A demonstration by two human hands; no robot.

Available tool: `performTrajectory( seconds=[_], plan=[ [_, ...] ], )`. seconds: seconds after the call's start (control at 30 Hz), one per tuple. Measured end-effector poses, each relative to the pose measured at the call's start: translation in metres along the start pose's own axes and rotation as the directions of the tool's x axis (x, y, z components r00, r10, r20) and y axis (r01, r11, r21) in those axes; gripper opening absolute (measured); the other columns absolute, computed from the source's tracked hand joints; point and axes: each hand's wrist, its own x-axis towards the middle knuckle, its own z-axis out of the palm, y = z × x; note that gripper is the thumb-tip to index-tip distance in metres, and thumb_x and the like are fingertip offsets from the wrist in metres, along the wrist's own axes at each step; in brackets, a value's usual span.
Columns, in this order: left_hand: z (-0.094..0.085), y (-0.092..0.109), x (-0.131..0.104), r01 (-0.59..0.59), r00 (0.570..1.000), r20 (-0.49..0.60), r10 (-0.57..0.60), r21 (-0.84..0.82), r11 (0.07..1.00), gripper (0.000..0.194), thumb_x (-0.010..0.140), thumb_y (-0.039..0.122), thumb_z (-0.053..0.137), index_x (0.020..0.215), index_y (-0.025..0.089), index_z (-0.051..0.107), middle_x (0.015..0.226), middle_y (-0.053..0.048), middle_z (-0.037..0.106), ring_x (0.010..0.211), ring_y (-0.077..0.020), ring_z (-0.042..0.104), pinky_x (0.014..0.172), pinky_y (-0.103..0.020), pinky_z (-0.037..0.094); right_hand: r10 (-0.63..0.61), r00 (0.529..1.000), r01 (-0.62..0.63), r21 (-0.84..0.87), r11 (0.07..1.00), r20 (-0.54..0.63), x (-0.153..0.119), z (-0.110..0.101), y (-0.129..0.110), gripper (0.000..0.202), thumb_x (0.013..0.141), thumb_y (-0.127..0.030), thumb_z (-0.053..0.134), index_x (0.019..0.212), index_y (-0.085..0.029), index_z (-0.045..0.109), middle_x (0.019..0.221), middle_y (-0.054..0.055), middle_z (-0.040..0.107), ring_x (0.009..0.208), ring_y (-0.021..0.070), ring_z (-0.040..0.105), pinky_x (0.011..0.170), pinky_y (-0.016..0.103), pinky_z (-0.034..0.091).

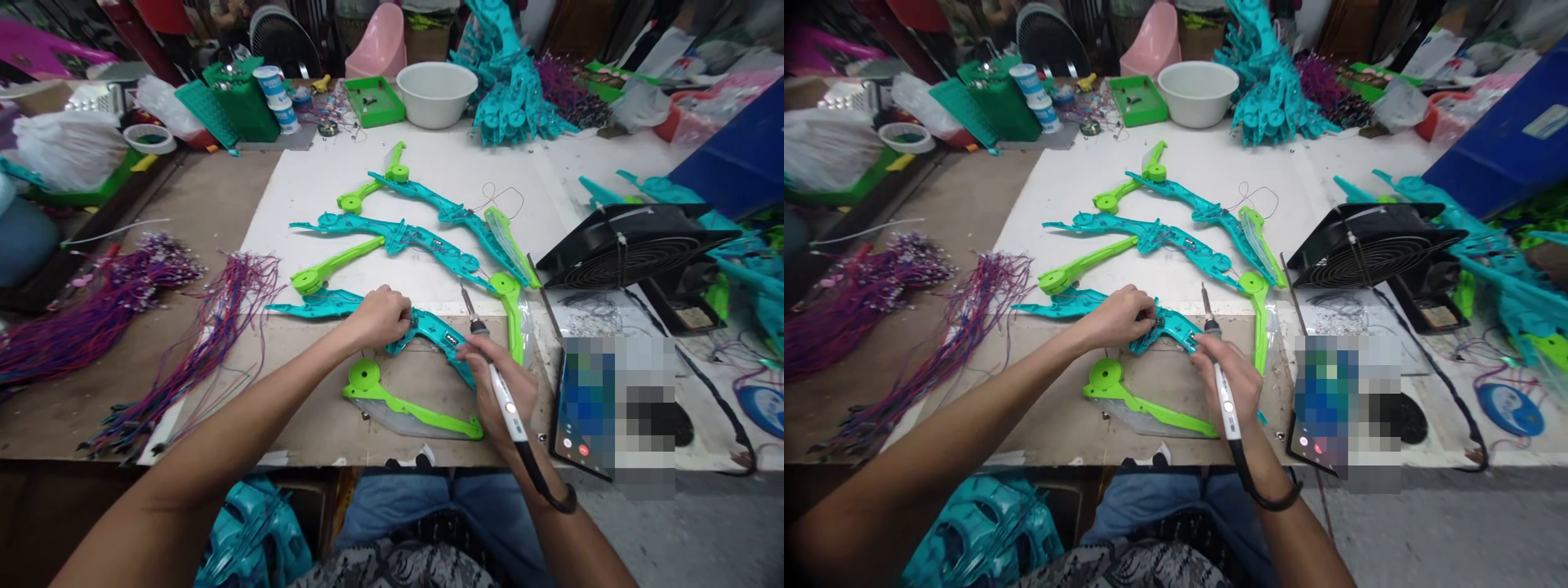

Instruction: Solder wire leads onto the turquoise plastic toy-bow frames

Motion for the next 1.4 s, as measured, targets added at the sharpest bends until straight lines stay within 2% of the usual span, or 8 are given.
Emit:
performTrajectory(
  seconds=[0.1, 0.2, 0.4, 0.6, 0.97, 1.1, 1.23, 1.4],
  plan=[
    [0.000, -0.001, -0.001, -0.001, 1.000, -0.009, 0.001, -0.016, 1.000, 0.019, 0.076, 0.016, 0.051, 0.081, 0.017, 0.069, 0.082, -0.007, 0.070, 0.090, -0.0239, 0.058, 0.079, -0.033, 0.046, -0.037, 0.998, 0.045, -0.155, 0.987, 0.053, 0.009, -0.002, 0.006, 0.019, 0.088, -0.026, 0.063, 0.107, -0.023, 0.066, 0.096, 0.005, 0.073, 0.087, 0.0191, 0.070, 0.083, 0.034, 0.057],
    [0.001, -0.004, -0.001, -0.008, 1.000, -0.023, 0.007, -0.057, 0.998, 0.018, 0.077, 0.017, 0.052, 0.080, 0.016, 0.069, 0.082, -0.007, 0.070, 0.090, -0.0232, 0.058, 0.080, -0.033, 0.046, -0.064, 0.990, 0.091, -0.215, 0.972, 0.127, 0.014, -0.003, 0.011, 0.025, 0.086, -0.026, 0.065, 0.110, -0.022, 0.063, 0.104, 0.006, 0.071, 0.096, 0.0210, 0.068, 0.087, 0.037, 0.056],
    [0.004, -0.013, -0.001, -0.037, 0.998, -0.048, 0.028, -0.202, 0.979, 0.017, 0.076, 0.018, 0.053, 0.074, 0.016, 0.069, 0.076, -0.005, 0.070, 0.078, -0.0176, 0.060, 0.077, -0.029, 0.046, -0.097, 0.970, 0.154, -0.259, 0.954, 0.221, 0.010, -0.010, 0.014, 0.032, 0.086, -0.026, 0.063, 0.118, -0.020, 0.059, 0.108, 0.009, 0.070, 0.098, 0.0228, 0.068, 0.085, 0.037, 0.057],
    [-0.001, -0.012, -0.004, 0.002, 1.000, -0.024, -0.009, -0.299, 0.954, 0.016, 0.076, 0.016, 0.054, 0.073, 0.015, 0.070, 0.076, -0.003, 0.071, 0.074, -0.0156, 0.062, 0.071, -0.025, 0.046, -0.108, 0.955, 0.178, -0.245, 0.953, 0.276, 0.001, -0.013, 0.022, 0.039, 0.086, -0.029, 0.063, 0.124, -0.022, 0.056, 0.109, 0.010, 0.069, 0.098, 0.0254, 0.067, 0.083, 0.040, 0.057],
    [0.003, -0.011, -0.014, 0.062, 0.995, -0.049, -0.087, -0.373, 0.926, 0.013, 0.074, 0.018, 0.058, 0.073, 0.016, 0.071, 0.080, -0.002, 0.073, 0.083, -0.0167, 0.066, 0.076, -0.024, 0.049, -0.080, 0.952, 0.161, -0.263, 0.951, 0.296, -0.006, -0.008, 0.024, 0.037, 0.087, -0.025, 0.060, 0.124, -0.019, 0.056, 0.110, 0.012, 0.068, 0.098, 0.0252, 0.067, 0.083, 0.041, 0.057],
    [0.000, -0.010, -0.020, 0.064, 0.986, -0.117, -0.116, -0.377, 0.924, 0.018, 0.076, 0.023, 0.058, 0.083, 0.017, 0.073, 0.090, -0.003, 0.075, 0.091, -0.0180, 0.066, 0.082, -0.025, 0.050, -0.082, 0.956, 0.160, -0.263, 0.951, 0.283, -0.006, -0.009, 0.020, 0.035, 0.088, -0.026, 0.060, 0.122, -0.019, 0.056, 0.110, 0.012, 0.069, 0.097, 0.0247, 0.068, 0.083, 0.039, 0.057],
    [-0.005, -0.024, -0.032, 0.106, 0.928, -0.291, -0.232, -0.390, 0.915, 0.027, 0.080, 0.021, 0.051, 0.098, 0.017, 0.071, 0.107, -0.005, 0.073, 0.102, -0.0200, 0.065, 0.094, -0.031, 0.049, -0.095, 0.968, 0.164, -0.296, 0.941, 0.232, -0.003, -0.016, 0.017, 0.033, 0.089, -0.032, 0.059, 0.119, -0.018, 0.059, 0.107, 0.011, 0.071, 0.094, 0.0236, 0.070, 0.081, 0.036, 0.057],
    [-0.005, -0.058, -0.052, 0.196, 0.808, -0.462, -0.366, -0.375, 0.906, 0.029, 0.079, 0.018, 0.047, 0.095, 0.015, 0.071, 0.104, -0.008, 0.072, 0.099, -0.0218, 0.065, 0.095, -0.034, 0.049, -0.134, 0.963, 0.213, -0.363, 0.907, 0.232, 0.000, -0.027, 0.021, 0.028, 0.094, -0.034, 0.050, 0.111, -0.017, 0.064, 0.101, 0.010, 0.073, 0.086, 0.0220, 0.072, 0.077, 0.033, 0.057]
  ],
)
